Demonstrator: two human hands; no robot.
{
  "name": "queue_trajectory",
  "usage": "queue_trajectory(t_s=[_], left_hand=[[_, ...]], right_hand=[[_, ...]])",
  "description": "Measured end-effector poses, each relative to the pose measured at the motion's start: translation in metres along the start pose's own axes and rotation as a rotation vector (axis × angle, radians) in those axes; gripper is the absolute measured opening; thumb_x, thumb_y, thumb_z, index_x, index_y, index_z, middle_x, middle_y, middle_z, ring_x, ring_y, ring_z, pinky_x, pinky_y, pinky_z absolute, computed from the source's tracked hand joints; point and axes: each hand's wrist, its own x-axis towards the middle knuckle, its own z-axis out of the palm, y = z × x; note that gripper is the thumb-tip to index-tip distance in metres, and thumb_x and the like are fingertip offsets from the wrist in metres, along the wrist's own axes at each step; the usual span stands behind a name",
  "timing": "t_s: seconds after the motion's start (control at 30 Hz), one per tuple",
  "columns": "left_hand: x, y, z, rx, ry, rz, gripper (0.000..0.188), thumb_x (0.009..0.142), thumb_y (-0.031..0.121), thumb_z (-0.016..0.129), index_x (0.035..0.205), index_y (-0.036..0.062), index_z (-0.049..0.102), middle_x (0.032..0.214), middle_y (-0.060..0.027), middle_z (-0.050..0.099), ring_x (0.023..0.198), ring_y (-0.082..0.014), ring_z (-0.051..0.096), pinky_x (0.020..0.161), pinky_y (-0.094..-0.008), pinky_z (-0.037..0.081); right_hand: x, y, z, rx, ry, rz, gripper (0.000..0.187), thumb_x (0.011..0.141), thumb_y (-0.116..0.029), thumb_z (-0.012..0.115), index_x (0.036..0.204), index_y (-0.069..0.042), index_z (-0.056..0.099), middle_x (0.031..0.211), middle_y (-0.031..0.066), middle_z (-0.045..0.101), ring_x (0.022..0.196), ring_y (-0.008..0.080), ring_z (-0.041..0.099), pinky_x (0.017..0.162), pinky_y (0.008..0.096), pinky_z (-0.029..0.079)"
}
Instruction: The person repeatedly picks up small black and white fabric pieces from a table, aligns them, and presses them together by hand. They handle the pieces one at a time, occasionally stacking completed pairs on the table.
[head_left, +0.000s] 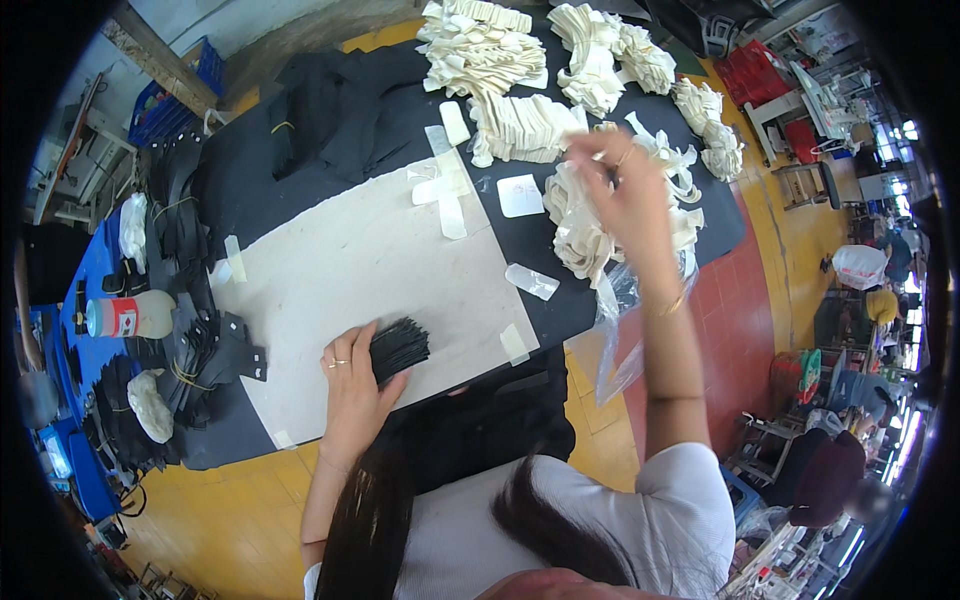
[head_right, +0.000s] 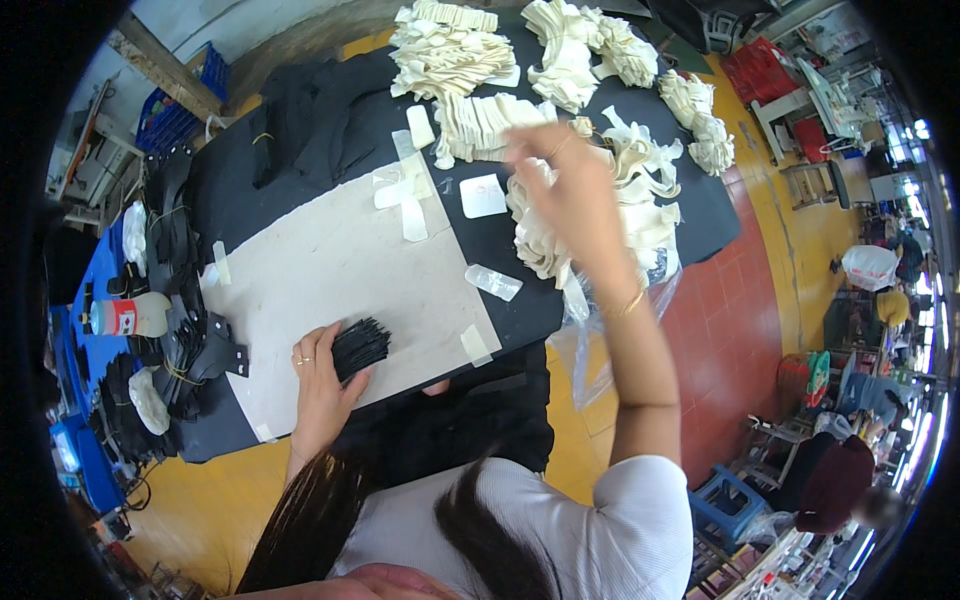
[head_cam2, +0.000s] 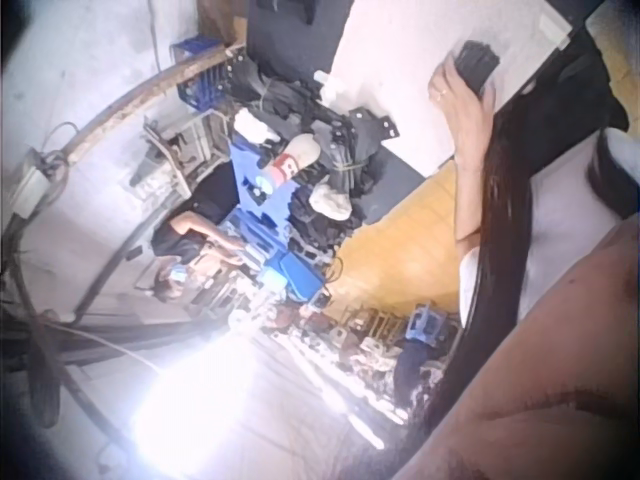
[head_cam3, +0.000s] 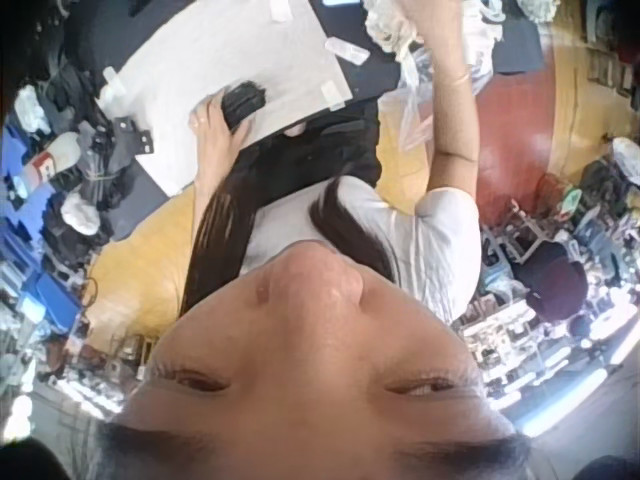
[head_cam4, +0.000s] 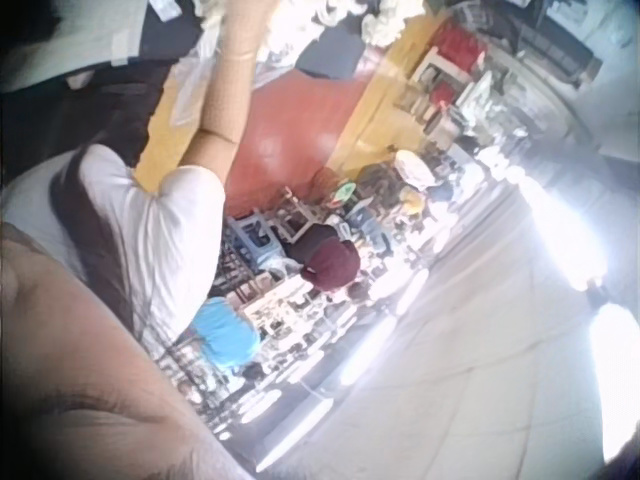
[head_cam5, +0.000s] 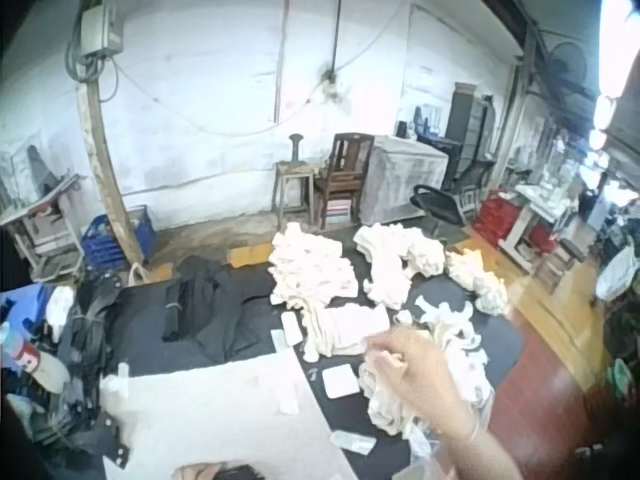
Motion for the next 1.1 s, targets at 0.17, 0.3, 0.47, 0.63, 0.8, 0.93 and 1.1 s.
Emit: queue_trajectory(t_s=[0.17,0.3,0.47,0.63,0.8,0.93,1.1], left_hand=[[0.003,-0.002,0.008,0.074,-0.004,0.056,0.069,0.082,0.013,0.077,0.14,-0.0011,0.044,0.128,-0.0197,0.047,0.118,-0.0375,0.045,0.103,-0.0481,0.035],[0.003,0.002,0.01,0.137,0.01,0.044,0.065,0.084,0.014,0.075,0.139,-0.0007,0.044,0.128,-0.0196,0.048,0.117,-0.0374,0.046,0.102,-0.0484,0.035],[0.002,0.001,0.005,0.076,-0.02,0.032,0.064,0.085,0.012,0.075,0.138,-0.0012,0.044,0.126,-0.021,0.05,0.115,-0.0378,0.048,0.101,-0.0478,0.038],[0.004,-0.002,0.007,-0.146,0.123,-0.052,0.055,0.082,0.01,0.08,0.129,-0.0017,0.054,0.117,-0.0187,0.058,0.109,-0.0374,0.054,0.095,-0.0434,0.046],[0.004,0.002,0.002,-0.273,0.167,-0.143,0.044,0.081,0.009,0.081,0.119,-0.0028,0.062,0.11,-0.0141,0.062,0.103,-0.0333,0.06,0.09,-0.0393,0.049],[0.007,0.007,0.001,-0.896,0.093,-0.38,0.041,0.085,0.007,0.079,0.121,-0.005,0.063,0.108,-0.0116,0.068,0.096,-0.0238,0.065,0.088,-0.0336,0.051],[0.013,0.008,0.007,-1.537,-0.023,-0.511,0.037,0.094,0.019,0.07,0.12,-0.006,0.062,0.107,-0.0133,0.071,0.094,-0.0214,0.07,0.088,-0.0349,0.055]], right_hand=[[0.074,0.121,-0.048,-0.441,-0.107,0.196,0.015,0.086,-0.011,0.068,0.095,-0.002,0.075,0.088,0.0179,0.073,0.085,0.0332,0.072,0.079,0.0397,0.056],[0.091,0.18,-0.045,-0.547,-0.484,0.263,0.016,0.082,-0.013,0.07,0.094,-0.005,0.077,0.092,0.0167,0.075,0.088,0.0328,0.073,0.081,0.0407,0.056],[0.09,0.204,-0.03,-0.683,-0.62,0.381,0.021,0.075,-0.021,0.076,0.092,-0.008,0.078,0.095,0.0145,0.076,0.092,0.0326,0.073,0.083,0.0403,0.056],[0.093,0.198,-0.039,-0.551,-0.667,0.445,0.022,0.073,-0.02,0.074,0.089,-0.006,0.077,0.09,0.0139,0.076,0.087,0.0318,0.073,0.08,0.0382,0.057],[0.096,0.184,-0.075,-0.318,-0.48,0.372,0.018,0.075,-0.017,0.072,0.081,0.0,0.072,0.076,0.0108,0.072,0.075,0.0223,0.071,0.073,0.0334,0.056],[0.086,0.167,-0.093,0.106,-0.298,0.421,0.014,0.08,-0.012,0.07,0.082,-0.001,0.062,0.077,0.0063,0.07,0.074,0.0137,0.068,0.071,0.0273,0.055],[0.071,0.118,-0.08,0.471,-0.136,0.437,0.008,0.095,-0.009,0.061,0.101,-0.005,0.058,0.092,0.0042,0.068,0.095,0.0131,0.066,0.088,0.0248,0.048]])
